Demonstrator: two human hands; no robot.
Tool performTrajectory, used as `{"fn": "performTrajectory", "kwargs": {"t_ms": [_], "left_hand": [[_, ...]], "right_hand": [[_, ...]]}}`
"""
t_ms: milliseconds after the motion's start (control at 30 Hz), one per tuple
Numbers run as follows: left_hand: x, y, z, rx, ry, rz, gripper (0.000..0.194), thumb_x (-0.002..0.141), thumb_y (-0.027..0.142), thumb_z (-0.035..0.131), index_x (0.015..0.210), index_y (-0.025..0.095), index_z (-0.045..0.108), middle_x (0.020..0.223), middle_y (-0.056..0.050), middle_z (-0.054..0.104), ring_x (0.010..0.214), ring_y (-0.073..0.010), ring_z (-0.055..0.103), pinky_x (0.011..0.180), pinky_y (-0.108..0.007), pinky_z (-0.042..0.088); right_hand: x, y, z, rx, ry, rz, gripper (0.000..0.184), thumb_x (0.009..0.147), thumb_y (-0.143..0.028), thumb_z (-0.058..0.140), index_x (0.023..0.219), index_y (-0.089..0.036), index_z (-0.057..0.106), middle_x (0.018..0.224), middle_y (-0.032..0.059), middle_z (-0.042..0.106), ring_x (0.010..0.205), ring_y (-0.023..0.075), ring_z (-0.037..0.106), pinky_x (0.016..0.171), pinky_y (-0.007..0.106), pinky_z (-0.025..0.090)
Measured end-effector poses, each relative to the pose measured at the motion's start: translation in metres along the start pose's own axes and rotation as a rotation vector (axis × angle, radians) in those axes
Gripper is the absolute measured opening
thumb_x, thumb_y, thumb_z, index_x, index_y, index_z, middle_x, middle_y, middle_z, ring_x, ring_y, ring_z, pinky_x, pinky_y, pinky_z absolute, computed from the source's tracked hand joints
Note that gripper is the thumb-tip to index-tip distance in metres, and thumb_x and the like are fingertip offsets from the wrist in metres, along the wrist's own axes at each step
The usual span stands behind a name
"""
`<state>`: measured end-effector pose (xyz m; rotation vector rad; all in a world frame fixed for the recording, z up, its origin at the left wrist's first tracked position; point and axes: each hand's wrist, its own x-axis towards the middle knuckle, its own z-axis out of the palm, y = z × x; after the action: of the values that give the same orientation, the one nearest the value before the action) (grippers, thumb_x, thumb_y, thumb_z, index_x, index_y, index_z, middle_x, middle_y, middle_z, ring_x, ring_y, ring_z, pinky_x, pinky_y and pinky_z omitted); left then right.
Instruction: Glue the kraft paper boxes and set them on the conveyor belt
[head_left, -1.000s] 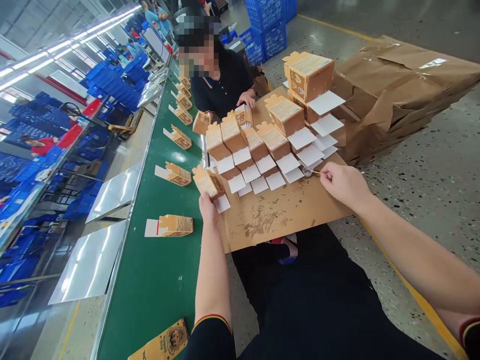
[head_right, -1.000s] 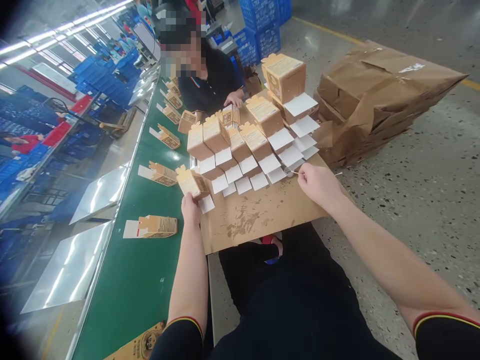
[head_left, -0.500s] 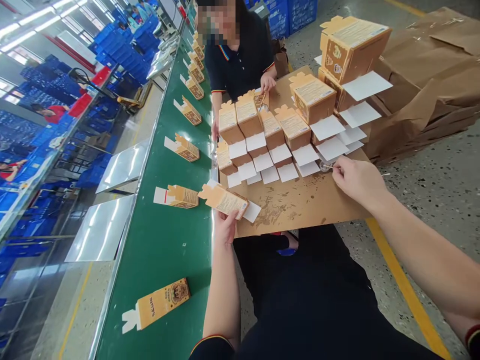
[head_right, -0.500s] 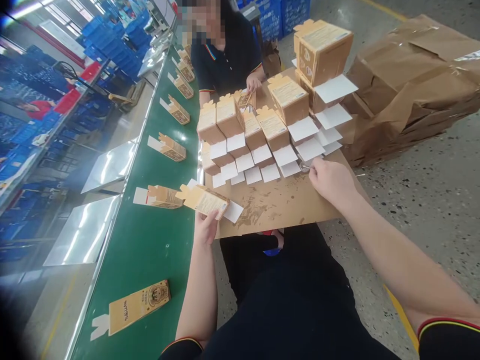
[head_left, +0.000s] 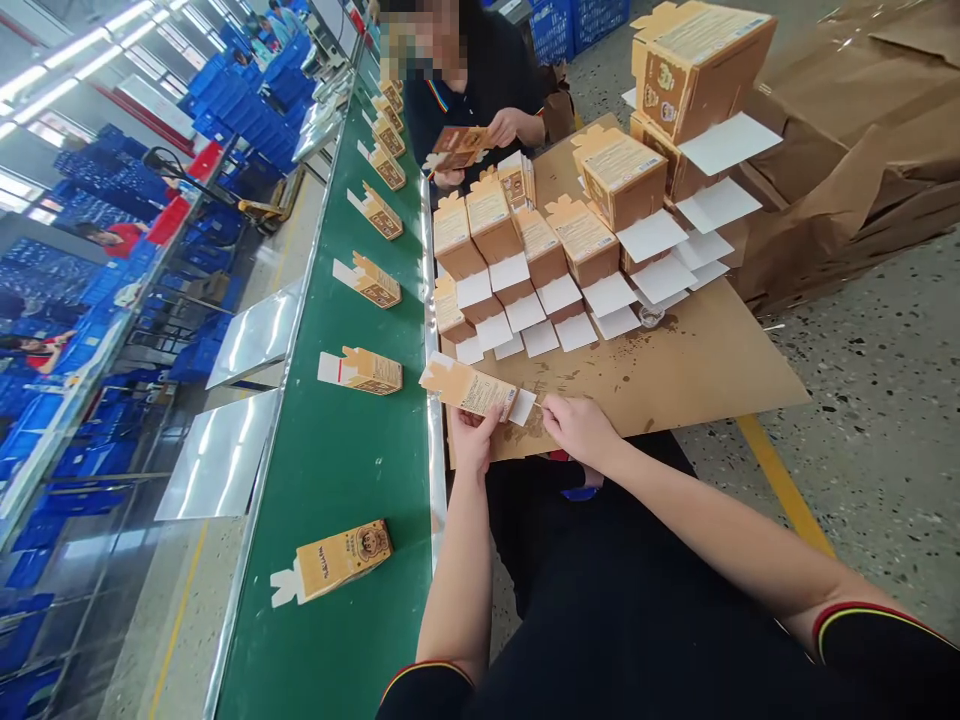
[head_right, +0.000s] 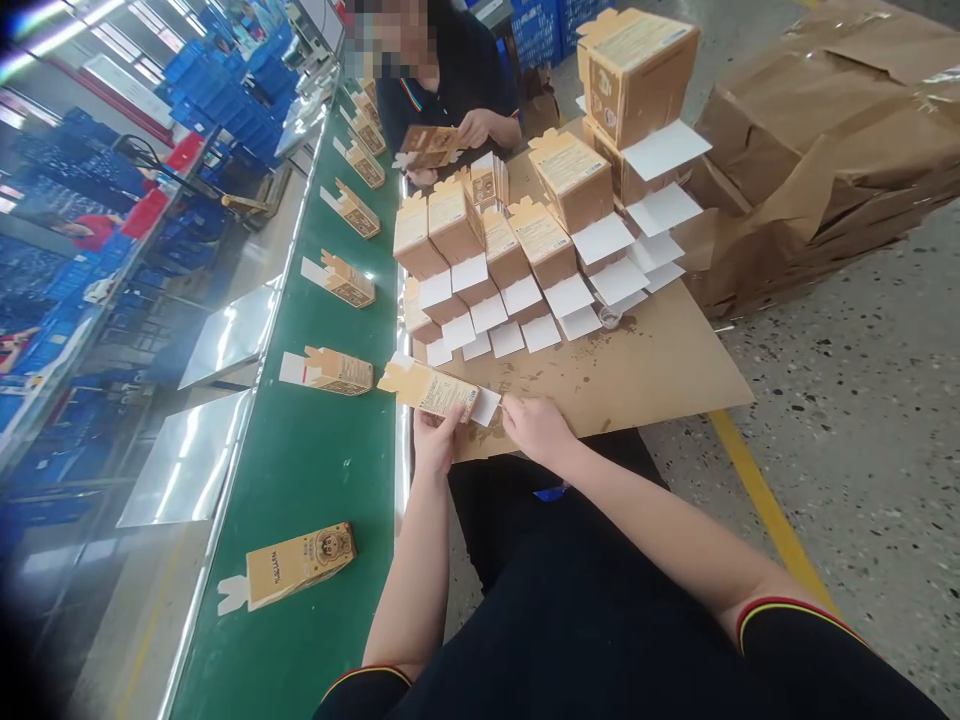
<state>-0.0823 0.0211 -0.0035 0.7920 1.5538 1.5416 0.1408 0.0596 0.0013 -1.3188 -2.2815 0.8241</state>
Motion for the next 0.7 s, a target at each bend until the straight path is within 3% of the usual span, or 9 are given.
{"fn": "performTrajectory", "kwargs": {"t_ms": [100, 367, 567, 700], "left_hand": [[-0.003, 0.0, 0.002, 0.005, -0.005, 0.008, 0.082, 0.063, 0.048, 0.114, 0.128, 0.025, 0.069, 0.137, -0.015, 0.082, 0.139, -0.036, 0.077, 0.127, -0.056, 0.056], [-0.007, 0.001, 0.009, 0.1, -0.032, 0.023, 0.094, 0.065, 0.045, 0.113, 0.139, 0.026, 0.059, 0.141, -0.018, 0.077, 0.136, -0.0367, 0.078, 0.124, -0.058, 0.058], [-0.016, -0.002, 0.012, 0.283, 0.003, 0.099, 0.097, 0.064, 0.043, 0.113, 0.14, 0.025, 0.055, 0.148, -0.019, 0.074, 0.144, -0.0381, 0.073, 0.127, -0.058, 0.056], [-0.019, -0.004, 0.013, 0.366, 0.037, 0.154, 0.098, 0.064, 0.038, 0.113, 0.142, 0.026, 0.055, 0.152, -0.018, 0.07, 0.149, -0.0388, 0.069, 0.13, -0.057, 0.053]], "right_hand": [[0.005, 0.0, 0.001, -0.025, -0.018, -0.011, 0.021, 0.111, -0.018, 0.051, 0.098, -0.02, 0.066, 0.08, 0.0075, 0.073, 0.07, 0.0214, 0.064, 0.067, 0.031, 0.036], [-0.014, -0.004, 0.003, 0.005, -0.039, -0.078, 0.021, 0.109, -0.016, 0.055, 0.091, -0.023, 0.062, 0.074, 0.0031, 0.069, 0.067, 0.0195, 0.063, 0.065, 0.03, 0.038], [-0.037, 0.02, -0.015, 0.21, 0.176, -0.061, 0.021, 0.105, -0.017, 0.056, 0.085, -0.025, 0.058, 0.066, -0.0034, 0.057, 0.059, 0.0161, 0.056, 0.064, 0.027, 0.04], [-0.049, 0.029, -0.025, 0.295, 0.25, -0.014, 0.018, 0.103, -0.022, 0.057, 0.085, -0.026, 0.058, 0.063, -0.0044, 0.054, 0.056, 0.0155, 0.052, 0.063, 0.027, 0.04]]}}
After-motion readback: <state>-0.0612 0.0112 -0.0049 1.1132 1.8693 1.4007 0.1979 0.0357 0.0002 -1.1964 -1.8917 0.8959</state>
